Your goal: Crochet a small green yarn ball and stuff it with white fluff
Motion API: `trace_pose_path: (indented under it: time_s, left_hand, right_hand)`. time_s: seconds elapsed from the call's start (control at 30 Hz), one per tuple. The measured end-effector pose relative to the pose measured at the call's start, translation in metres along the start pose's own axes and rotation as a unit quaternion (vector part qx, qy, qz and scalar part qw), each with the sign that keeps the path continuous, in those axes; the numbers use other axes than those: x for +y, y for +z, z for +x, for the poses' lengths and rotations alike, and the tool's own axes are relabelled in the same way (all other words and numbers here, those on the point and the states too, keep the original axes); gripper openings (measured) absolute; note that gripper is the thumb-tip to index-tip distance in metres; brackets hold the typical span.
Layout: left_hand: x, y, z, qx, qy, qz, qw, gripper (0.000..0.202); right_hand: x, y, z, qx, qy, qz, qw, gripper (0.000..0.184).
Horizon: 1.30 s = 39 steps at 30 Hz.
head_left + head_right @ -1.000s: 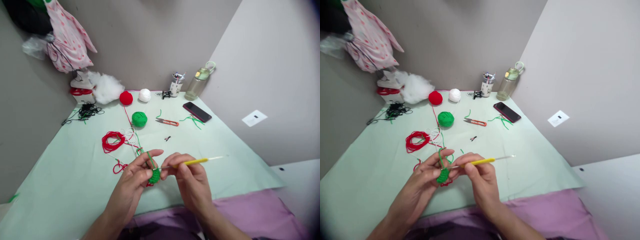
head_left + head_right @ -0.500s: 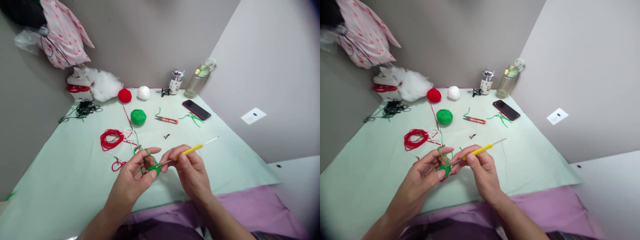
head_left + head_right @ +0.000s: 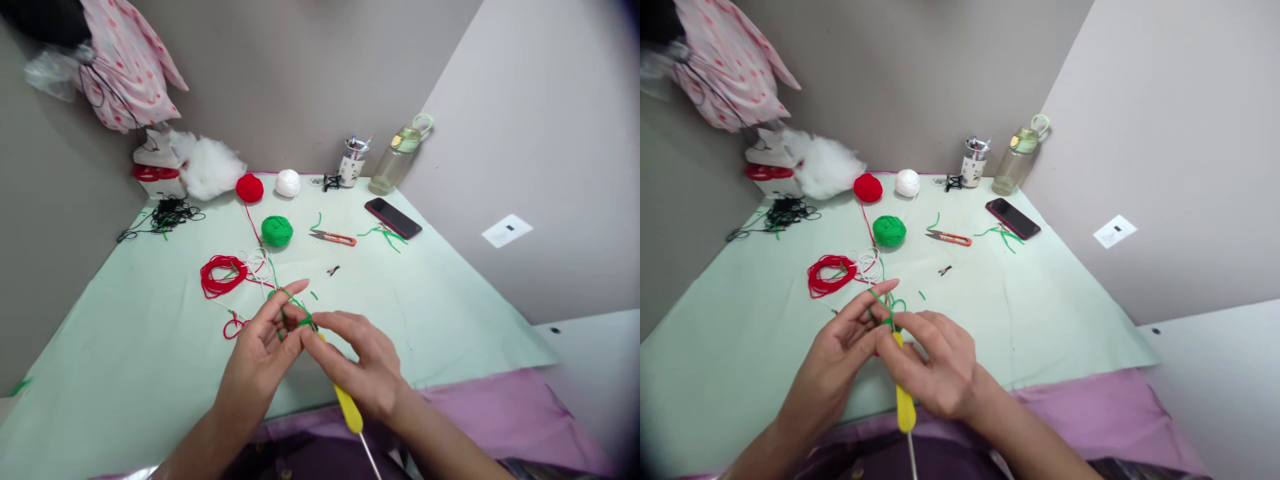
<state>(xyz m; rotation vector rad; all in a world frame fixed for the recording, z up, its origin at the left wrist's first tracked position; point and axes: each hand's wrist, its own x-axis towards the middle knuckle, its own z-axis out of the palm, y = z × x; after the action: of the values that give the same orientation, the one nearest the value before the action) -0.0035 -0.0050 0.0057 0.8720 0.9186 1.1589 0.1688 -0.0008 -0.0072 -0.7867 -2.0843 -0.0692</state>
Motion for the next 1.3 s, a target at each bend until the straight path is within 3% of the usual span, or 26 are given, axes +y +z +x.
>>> trace_pose_path:
  time_s: [0.1,0.17,0.23,0.37,0.43,0.47,0.57,0.73,0.83,0.9,0.97,1.1,1.2,1.3]
  left_hand:
    - [0.003,0.005,0.000,-0.029,-0.060,-0.093,0.993,0.056]
    - [0.005,0.005,0.000,-0.046,-0.108,-0.141,0.983,0.060]
    - [0.007,0.003,0.001,-0.046,-0.126,-0.160,0.978,0.058]
    - [0.007,0.000,0.001,-0.021,-0.101,-0.154,0.983,0.045]
    - [0.006,0.003,0.000,-0.018,-0.087,-0.144,0.986,0.042]
    - [0.005,0.005,0.000,-0.020,-0.082,-0.135,0.987,0.042]
    - [0.002,0.010,-0.002,-0.025,-0.062,-0.096,0.993,0.040]
    - [-0.002,0.010,-0.001,0.023,-0.039,-0.070,0.997,0.046]
    - [-0.001,0.008,0.001,-0.008,-0.090,-0.123,0.988,0.050]
    - [0.001,0.007,0.003,-0.049,-0.129,-0.180,0.974,0.045]
    - [0.004,0.005,0.004,-0.069,-0.136,-0.228,0.962,0.039]
    - [0.007,0.003,0.002,-0.056,-0.116,-0.245,0.961,0.036]
    - [0.005,0.005,-0.001,-0.070,-0.110,-0.230,0.964,0.033]
    - [0.002,0.006,-0.002,-0.085,-0.110,-0.229,0.964,0.033]
  right_hand:
    - [-0.004,-0.002,-0.002,0.022,-0.012,-0.021,0.999,0.041]
    - [-0.005,-0.007,-0.002,0.032,0.010,0.052,0.998,0.037]
    - [-0.005,-0.012,0.001,0.046,0.088,0.172,0.980,0.031]
    - [0.000,-0.013,0.010,0.111,0.274,0.391,0.872,0.020]
    - [0.001,-0.009,0.013,0.124,0.304,0.456,0.827,0.019]
    - [0.002,-0.006,0.015,0.119,0.302,0.464,0.824,0.018]
    - [-0.001,-0.002,0.015,0.087,0.248,0.385,0.885,0.016]
    - [-0.008,-0.004,0.008,0.064,0.124,0.174,0.975,0.030]
    - [-0.008,-0.007,0.004,0.023,0.046,0.056,0.997,0.034]
    - [-0.007,-0.008,0.004,0.037,0.064,0.094,0.993,0.032]
    - [-0.005,-0.008,0.005,0.074,0.142,0.207,0.965,0.028]
    - [-0.002,-0.009,0.012,0.126,0.300,0.426,0.844,0.019]
    - [-0.003,-0.006,0.016,0.136,0.355,0.531,0.757,0.015]
    - [-0.005,-0.001,0.017,0.131,0.376,0.574,0.716,0.013]
